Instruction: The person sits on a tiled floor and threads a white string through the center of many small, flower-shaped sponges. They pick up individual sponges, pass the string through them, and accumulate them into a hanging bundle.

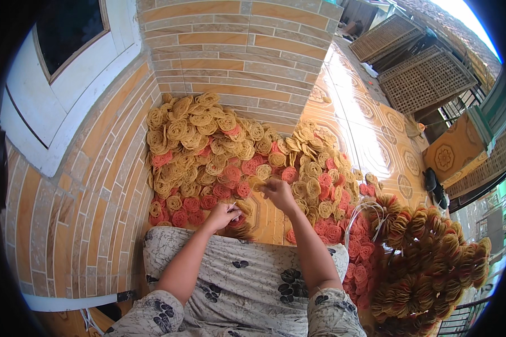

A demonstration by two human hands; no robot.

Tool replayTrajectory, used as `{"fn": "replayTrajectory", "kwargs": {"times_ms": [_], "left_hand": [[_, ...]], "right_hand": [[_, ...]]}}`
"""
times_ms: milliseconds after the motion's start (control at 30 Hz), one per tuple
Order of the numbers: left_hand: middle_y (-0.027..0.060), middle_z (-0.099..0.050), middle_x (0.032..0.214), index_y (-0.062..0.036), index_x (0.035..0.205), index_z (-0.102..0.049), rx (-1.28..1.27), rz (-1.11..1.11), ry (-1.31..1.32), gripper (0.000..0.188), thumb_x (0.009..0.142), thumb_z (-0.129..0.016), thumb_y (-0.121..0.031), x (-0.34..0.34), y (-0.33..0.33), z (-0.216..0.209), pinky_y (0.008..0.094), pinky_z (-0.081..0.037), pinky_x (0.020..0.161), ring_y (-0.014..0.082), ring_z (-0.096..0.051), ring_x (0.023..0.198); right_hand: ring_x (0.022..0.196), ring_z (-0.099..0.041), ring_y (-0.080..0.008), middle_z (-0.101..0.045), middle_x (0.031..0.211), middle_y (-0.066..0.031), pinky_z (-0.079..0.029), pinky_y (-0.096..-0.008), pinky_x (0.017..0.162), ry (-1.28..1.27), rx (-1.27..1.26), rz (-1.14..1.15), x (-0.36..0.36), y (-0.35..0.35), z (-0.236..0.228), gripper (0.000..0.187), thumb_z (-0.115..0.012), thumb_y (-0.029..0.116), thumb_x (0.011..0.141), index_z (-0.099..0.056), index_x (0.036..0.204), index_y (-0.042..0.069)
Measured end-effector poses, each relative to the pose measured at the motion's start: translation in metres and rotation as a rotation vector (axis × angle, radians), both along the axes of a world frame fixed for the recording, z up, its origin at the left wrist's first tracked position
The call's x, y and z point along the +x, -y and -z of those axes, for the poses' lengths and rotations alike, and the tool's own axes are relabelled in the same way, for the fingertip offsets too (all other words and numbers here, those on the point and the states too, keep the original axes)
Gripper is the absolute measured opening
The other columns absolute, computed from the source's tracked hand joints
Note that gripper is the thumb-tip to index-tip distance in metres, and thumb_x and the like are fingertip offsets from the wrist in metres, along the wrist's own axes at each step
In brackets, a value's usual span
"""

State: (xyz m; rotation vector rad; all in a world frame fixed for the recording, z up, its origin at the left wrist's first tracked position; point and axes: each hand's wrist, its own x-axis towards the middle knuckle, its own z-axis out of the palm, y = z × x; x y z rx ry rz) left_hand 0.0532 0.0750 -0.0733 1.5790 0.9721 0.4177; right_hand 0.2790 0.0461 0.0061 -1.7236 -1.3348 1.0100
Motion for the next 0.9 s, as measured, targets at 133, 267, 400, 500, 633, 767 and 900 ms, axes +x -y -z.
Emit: {"fn": "replayTrajectory", "kwargs": {"times_ms": [133, 267, 400, 500, 633, 767, 900], "left_hand": [[0.0067, -0.069, 0.073, -0.001, 0.092, -0.068, 0.005, -0.047, 0.03, 0.021, 0.089, -0.064, -0.021, -0.001, 0.002, -0.004, 0.0281, -0.049, 0.064, 0.0125, -0.064, 0.066], [0.0082, -0.069, 0.074, 0.0, 0.092, -0.068, 0.082, -0.104, 0.009, 0.019, 0.089, -0.063, -0.019, -0.004, 0.001, -0.007, 0.0284, -0.049, 0.064, 0.013, -0.064, 0.066], [0.0082, -0.07, 0.074, 0.0003, 0.092, -0.069, 0.049, -0.102, 0.044, 0.021, 0.088, -0.064, -0.02, -0.006, 0.0, -0.005, 0.0288, -0.049, 0.064, 0.013, -0.064, 0.065], [0.0077, -0.07, 0.074, -0.0001, 0.094, -0.069, 0.04, -0.059, -0.059, 0.023, 0.088, -0.065, -0.022, -0.008, 0.0, -0.004, 0.0288, -0.049, 0.064, 0.0128, -0.064, 0.065], [0.0072, -0.07, 0.074, -0.0008, 0.094, -0.07, 0.062, -0.025, -0.04, 0.023, 0.088, -0.065, -0.023, -0.005, 0.002, -0.005, 0.0286, -0.049, 0.064, 0.0125, -0.064, 0.065], [0.007, -0.07, 0.073, -0.0009, 0.094, -0.07, 0.058, -0.015, -0.057, 0.023, 0.088, -0.065, -0.023, 0.0, 0.001, -0.007, 0.0289, -0.049, 0.062, 0.0123, -0.064, 0.064], [0.0071, -0.07, 0.073, -0.001, 0.095, -0.069, 0.07, -0.008, -0.068, 0.023, 0.087, -0.066, -0.022, -0.002, 0.001, -0.011, 0.0289, -0.049, 0.06, 0.0121, -0.064, 0.062]], "right_hand": [[0.078, -0.063, -0.0192, -0.067, 0.091, -0.0148, -0.05, -0.0321, 0.074, 0.144, 0.016, -0.227, 0.001, 0.0, 0.01, 0.02, -0.067, 0.015, 0.085, -0.068, 0.099, 0.001], [0.092, -0.062, -0.0266, -0.063, 0.097, -0.016, -0.05, -0.0369, 0.081, 0.421, -0.021, -0.188, -0.021, 0.004, 0.047, 0.024, -0.069, 0.014, 0.082, -0.067, 0.105, 0.005], [0.1, -0.057, -0.0353, -0.061, 0.096, -0.0127, -0.048, -0.0407, 0.086, 1.14, 0.106, -0.712, -0.035, -0.003, 0.084, 0.036, -0.078, 0.026, 0.073, -0.064, 0.098, 0.003], [0.073, -0.061, -0.0219, -0.067, 0.083, -0.0092, -0.048, -0.0327, 0.071, 0.265, -0.051, -0.021, -0.007, -0.008, 0.079, 0.023, -0.074, 0.016, 0.08, -0.063, 0.094, 0.001], [0.08, -0.06, -0.0109, -0.067, 0.09, -0.0056, -0.048, -0.0269, 0.071, -0.171, -0.137, 0.029, 0.018, -0.008, 0.053, 0.026, -0.073, 0.012, 0.083, -0.058, 0.1, -0.002], [0.082, -0.061, -0.0106, -0.067, 0.092, -0.0062, -0.048, -0.0265, 0.072, -0.206, -0.058, 0.03, 0.012, -0.007, 0.036, 0.028, -0.072, 0.011, 0.084, -0.056, 0.103, -0.002], [0.084, -0.062, -0.0109, -0.067, 0.092, -0.0062, -0.049, -0.0267, 0.074, -0.002, -0.052, 0.066, 0.001, -0.009, 0.026, 0.023, -0.07, 0.006, 0.084, -0.056, 0.101, -0.001]]}}
